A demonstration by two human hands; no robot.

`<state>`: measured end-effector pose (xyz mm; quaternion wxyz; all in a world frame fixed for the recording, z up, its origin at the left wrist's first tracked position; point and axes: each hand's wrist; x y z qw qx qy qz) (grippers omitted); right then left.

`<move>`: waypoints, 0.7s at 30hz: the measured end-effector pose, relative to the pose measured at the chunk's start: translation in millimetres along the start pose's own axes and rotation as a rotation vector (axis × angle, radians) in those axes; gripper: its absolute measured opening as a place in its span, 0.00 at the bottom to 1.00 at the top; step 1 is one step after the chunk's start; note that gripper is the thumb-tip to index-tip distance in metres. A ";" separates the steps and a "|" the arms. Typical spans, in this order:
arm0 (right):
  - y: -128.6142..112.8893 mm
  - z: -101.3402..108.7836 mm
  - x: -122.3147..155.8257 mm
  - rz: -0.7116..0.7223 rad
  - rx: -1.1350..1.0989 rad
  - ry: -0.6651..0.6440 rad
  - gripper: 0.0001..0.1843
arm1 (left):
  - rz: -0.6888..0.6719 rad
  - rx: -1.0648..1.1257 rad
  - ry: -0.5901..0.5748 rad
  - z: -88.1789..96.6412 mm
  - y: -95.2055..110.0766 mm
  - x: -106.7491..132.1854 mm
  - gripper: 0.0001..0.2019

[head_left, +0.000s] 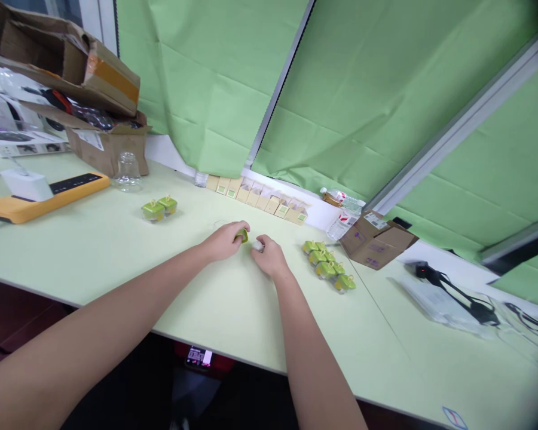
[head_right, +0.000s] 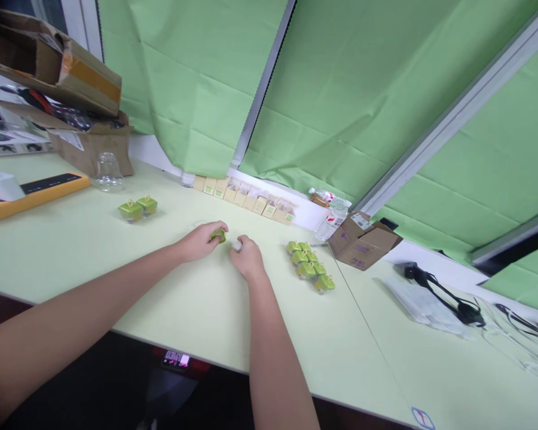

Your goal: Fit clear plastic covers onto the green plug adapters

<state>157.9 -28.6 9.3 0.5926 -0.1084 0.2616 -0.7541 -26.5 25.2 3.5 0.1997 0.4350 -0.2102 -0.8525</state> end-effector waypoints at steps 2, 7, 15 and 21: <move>-0.1 -0.2 -0.1 0.001 -0.004 0.000 0.20 | -0.005 0.013 0.008 -0.4 -0.4 0.0 0.16; -3.7 0.9 -0.6 0.041 -0.120 0.113 0.15 | -0.003 0.038 0.000 -0.2 -1.0 0.5 0.17; -25.3 5.7 7.0 0.176 -0.495 0.107 0.11 | 0.135 0.504 0.113 -8.7 5.5 -7.1 0.17; -31.1 3.7 5.2 0.059 -0.711 0.008 0.12 | 0.325 0.964 0.258 -3.9 19.7 -15.0 0.25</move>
Point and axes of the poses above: each hand's wrist, its own x-axis away from the middle knuckle, its own z-axis out of the back of the hand, y = z × x, and after that the axes turned 13 degrees about -z, right-handed
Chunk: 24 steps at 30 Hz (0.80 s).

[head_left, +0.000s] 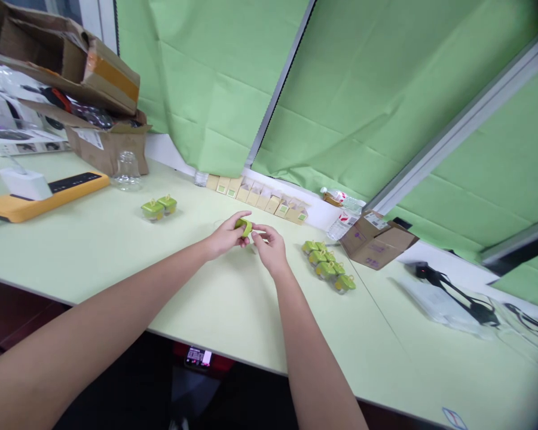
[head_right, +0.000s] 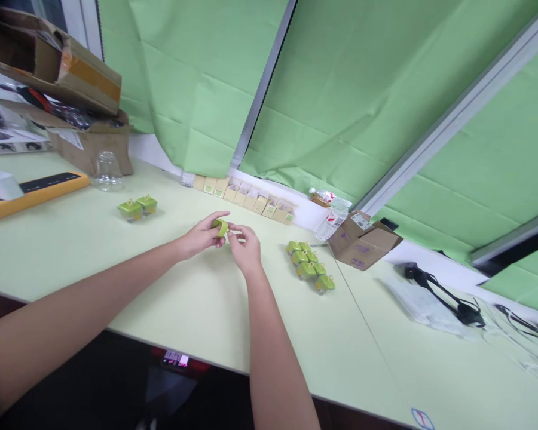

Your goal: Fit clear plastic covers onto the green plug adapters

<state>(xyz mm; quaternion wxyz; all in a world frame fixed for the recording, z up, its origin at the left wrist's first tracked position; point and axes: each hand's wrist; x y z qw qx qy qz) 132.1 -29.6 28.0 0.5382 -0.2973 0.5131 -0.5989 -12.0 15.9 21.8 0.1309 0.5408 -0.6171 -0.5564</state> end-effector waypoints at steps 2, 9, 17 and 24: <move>-0.2 -1.8 0.1 -0.024 -0.070 -0.063 0.14 | 0.038 0.073 0.022 -1.4 3.9 0.6 0.27; 2.1 -3.7 0.4 -0.131 -0.217 -0.094 0.18 | 0.115 0.102 -0.020 -4.7 9.2 3.5 0.27; -0.7 -4.7 1.8 -0.169 -0.200 -0.066 0.14 | 0.092 -0.173 -0.004 -1.8 2.0 0.8 0.20; 4.8 -4.4 0.1 -0.021 0.004 0.107 0.15 | -0.075 -0.466 0.210 10.3 -11.1 -5.3 0.12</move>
Point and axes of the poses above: each hand's wrist, its own x-axis away from the middle knuckle, its own z-axis out of the back of the hand, y = z × x, and after that the axes turned 13 degrees about -z, right-handed
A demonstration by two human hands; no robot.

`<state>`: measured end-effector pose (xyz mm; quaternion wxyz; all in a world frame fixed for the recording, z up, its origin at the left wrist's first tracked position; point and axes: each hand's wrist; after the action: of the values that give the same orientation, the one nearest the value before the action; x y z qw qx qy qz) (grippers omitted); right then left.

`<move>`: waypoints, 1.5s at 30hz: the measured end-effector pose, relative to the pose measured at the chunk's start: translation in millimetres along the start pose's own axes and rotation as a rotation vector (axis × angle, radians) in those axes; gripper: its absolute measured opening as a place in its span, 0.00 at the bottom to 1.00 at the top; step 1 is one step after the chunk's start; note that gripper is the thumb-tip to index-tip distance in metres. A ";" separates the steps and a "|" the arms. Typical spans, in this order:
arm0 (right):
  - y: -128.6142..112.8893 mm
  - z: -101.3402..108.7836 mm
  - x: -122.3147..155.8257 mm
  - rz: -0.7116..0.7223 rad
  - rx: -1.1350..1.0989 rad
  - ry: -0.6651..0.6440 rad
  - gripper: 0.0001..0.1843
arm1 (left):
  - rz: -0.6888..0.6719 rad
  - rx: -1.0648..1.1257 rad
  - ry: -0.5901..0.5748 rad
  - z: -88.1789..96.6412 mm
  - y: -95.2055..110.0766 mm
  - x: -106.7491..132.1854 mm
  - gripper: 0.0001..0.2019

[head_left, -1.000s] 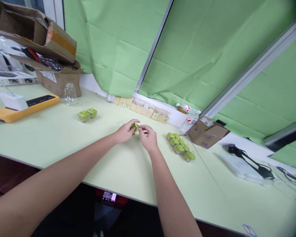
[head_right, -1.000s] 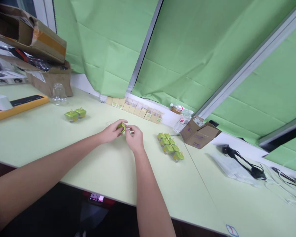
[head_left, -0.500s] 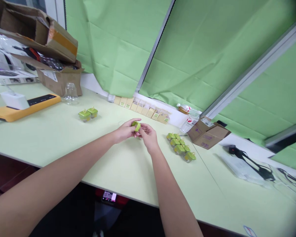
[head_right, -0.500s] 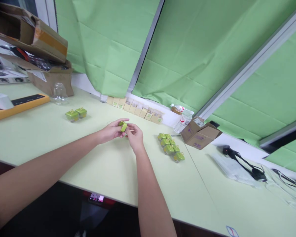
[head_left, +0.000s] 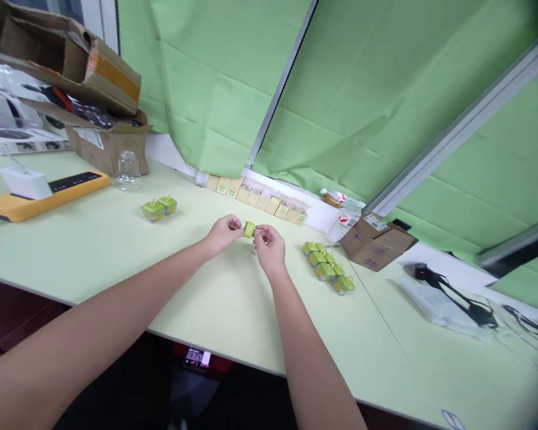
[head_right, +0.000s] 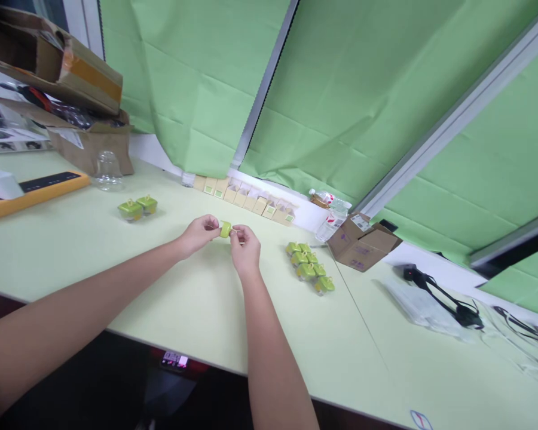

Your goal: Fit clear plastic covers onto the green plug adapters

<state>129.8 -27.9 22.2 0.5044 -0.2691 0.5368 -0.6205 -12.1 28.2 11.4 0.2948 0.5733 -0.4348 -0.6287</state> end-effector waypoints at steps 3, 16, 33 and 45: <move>-0.3 -0.1 0.5 0.034 0.047 0.033 0.13 | 0.035 0.054 -0.106 2.2 0.7 -0.3 0.11; -6.4 5.8 0.7 -0.200 -0.213 -0.066 0.17 | 0.088 0.257 -0.207 3.6 6.8 3.5 0.17; -17.3 11.1 -0.1 -0.224 -0.364 -0.163 0.17 | 0.003 0.110 -0.262 -1.8 4.2 2.8 0.07; -5.7 22.9 -8.8 -0.242 -0.133 0.220 0.11 | -0.233 -0.493 -0.551 12.2 -5.7 12.9 0.09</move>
<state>151.0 -29.4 35.7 0.3455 -0.2950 0.5922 -0.6655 -25.5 22.0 -0.1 0.2225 0.3406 -0.2655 -0.8741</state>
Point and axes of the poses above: each hand's wrist, its own x-axis away from the middle knuckle, its own z-axis out of the back of the hand, y = z × x, and after that the axes turned 13 degrees about -z, right-handed
